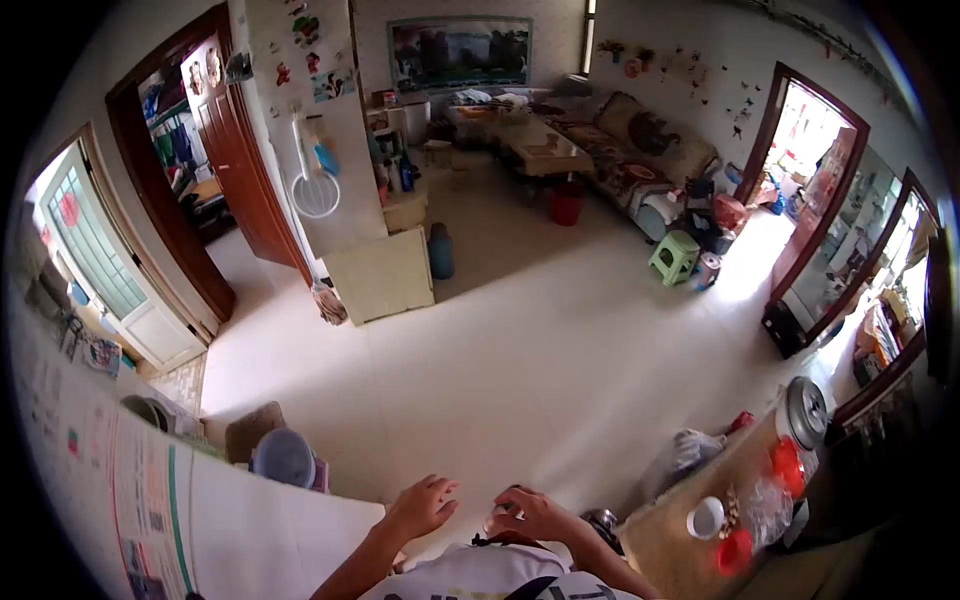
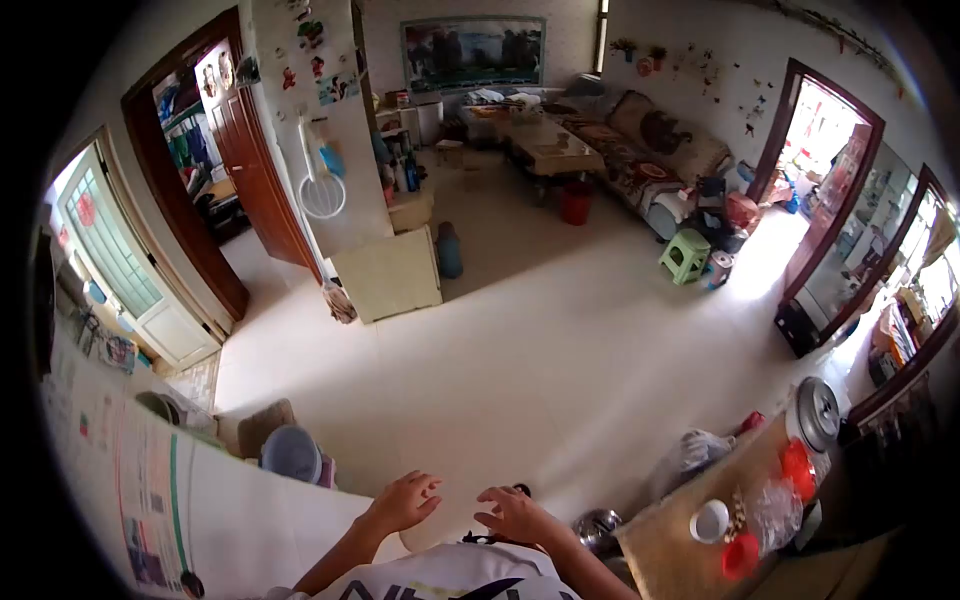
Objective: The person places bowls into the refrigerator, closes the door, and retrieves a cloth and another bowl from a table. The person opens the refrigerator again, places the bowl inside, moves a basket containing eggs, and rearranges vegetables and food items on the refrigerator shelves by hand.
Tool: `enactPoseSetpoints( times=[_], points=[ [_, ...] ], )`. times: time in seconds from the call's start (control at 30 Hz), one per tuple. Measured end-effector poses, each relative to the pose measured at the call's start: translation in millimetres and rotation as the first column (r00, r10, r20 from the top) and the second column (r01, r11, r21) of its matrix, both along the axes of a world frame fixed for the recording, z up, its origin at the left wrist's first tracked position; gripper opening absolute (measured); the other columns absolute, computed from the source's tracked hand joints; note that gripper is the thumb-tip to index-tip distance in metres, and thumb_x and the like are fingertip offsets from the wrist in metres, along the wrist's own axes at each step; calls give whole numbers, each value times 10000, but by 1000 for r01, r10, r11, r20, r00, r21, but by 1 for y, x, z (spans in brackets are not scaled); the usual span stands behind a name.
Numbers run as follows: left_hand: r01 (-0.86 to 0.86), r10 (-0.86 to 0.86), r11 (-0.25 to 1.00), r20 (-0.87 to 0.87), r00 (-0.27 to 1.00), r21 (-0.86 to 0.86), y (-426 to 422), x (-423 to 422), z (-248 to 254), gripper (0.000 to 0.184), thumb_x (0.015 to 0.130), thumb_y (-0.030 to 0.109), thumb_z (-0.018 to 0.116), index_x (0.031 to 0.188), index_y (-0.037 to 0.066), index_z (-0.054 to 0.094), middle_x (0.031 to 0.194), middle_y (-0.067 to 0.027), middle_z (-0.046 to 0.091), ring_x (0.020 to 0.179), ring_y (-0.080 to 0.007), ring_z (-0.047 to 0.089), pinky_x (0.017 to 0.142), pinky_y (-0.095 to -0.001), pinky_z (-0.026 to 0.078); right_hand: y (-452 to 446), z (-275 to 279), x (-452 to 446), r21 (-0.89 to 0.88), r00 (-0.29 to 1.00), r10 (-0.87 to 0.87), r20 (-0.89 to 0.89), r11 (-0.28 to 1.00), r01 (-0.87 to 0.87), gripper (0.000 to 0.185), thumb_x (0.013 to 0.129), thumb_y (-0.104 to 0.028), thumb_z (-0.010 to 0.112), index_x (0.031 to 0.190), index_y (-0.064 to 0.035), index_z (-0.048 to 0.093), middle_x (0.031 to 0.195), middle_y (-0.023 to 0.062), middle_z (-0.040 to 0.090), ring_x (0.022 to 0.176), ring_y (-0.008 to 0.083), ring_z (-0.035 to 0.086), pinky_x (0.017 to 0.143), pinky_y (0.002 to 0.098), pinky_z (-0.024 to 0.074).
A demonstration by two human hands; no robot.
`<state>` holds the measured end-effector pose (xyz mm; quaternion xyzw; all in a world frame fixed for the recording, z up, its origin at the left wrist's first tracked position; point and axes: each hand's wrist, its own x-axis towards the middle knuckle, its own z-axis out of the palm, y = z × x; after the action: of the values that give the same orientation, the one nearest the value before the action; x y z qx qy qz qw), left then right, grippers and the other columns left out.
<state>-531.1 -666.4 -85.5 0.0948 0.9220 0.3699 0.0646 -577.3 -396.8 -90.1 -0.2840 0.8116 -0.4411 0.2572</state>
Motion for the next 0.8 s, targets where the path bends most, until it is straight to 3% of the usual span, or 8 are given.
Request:
enactPoseSetpoints(
  times=[0.07,0.17,0.27,0.37,0.47,0.57,0.67,0.8],
  points=[
    [-8,12,997,43,999,-77,-5,-44,8,353,916,248,662,1221,76,615,1123,-126,645,889,-249,699,816,-394,562,-2,10,-62,76,999,41,-2,996,-41,430,909,-366,705,1202,-65,614,1127,190,644,991,331,680,862,429,547],
    [-62,57,995,68,996,76,-10,-118,17,322,918,247,655,1179,61,635,1124,-133,645,903,-257,699,832,-385,558,-9,19,-155,-44,998,38,40,998,-36,427,928,-357,680,1222,-59,596,1159,189,643,994,331,680,869,430,545],
    [-139,134,986,-54,989,-88,-21,-180,14,302,887,196,690,1135,29,655,1051,-140,666,879,-275,694,804,-375,560,-17,35,-238,96,983,98,-154,992,-84,419,938,-352,669,1213,-46,591,1179,184,645,1004,321,680,875,421,544],
    [-224,231,968,-51,972,115,-42,-239,-11,281,884,184,688,1109,19,653,999,-144,673,852,-277,695,787,-378,560,-34,45,-308,26,991,118,-66,993,-117,414,944,-347,659,1209,-37,587,1185,180,648,1015,321,677,881,417,542],
    [-261,264,960,-18,964,104,-73,-309,-40,260,883,175,685,1088,18,653,967,-142,677,833,-277,699,773,-386,562,-47,27,-380,29,990,128,-52,991,-127,425,936,-333,671,1224,-34,580,1167,189,653,1029,328,673,886,418,542],
    [-283,286,958,-64,956,54,-105,-398,-64,253,891,226,674,1087,65,673,1014,-115,677,916,-310,688,803,-424,565,-57,-2,-452,69,998,44,-48,997,-41,456,928,-334,694,1242,-28,569,1188,196,647,1035,316,678,873,404,555],
    [-220,219,974,-18,976,-62,-120,-514,-24,263,901,225,659,1117,74,663,1070,-108,669,921,-318,685,825,-440,563,-65,4,-529,144,997,-61,43,988,54,417,935,-277,709,1231,-21,566,1183,167,655,1015,272,699,841,357,583],
    [-4,-17,995,-213,977,-97,-120,-676,18,282,904,214,651,1154,85,646,1100,-99,661,922,-314,684,837,-445,565,-83,27,-633,-6,982,-152,114,988,154,402,933,-263,699,1223,-9,584,1153,185,671,1020,280,700,833,358,575]
  ],
)
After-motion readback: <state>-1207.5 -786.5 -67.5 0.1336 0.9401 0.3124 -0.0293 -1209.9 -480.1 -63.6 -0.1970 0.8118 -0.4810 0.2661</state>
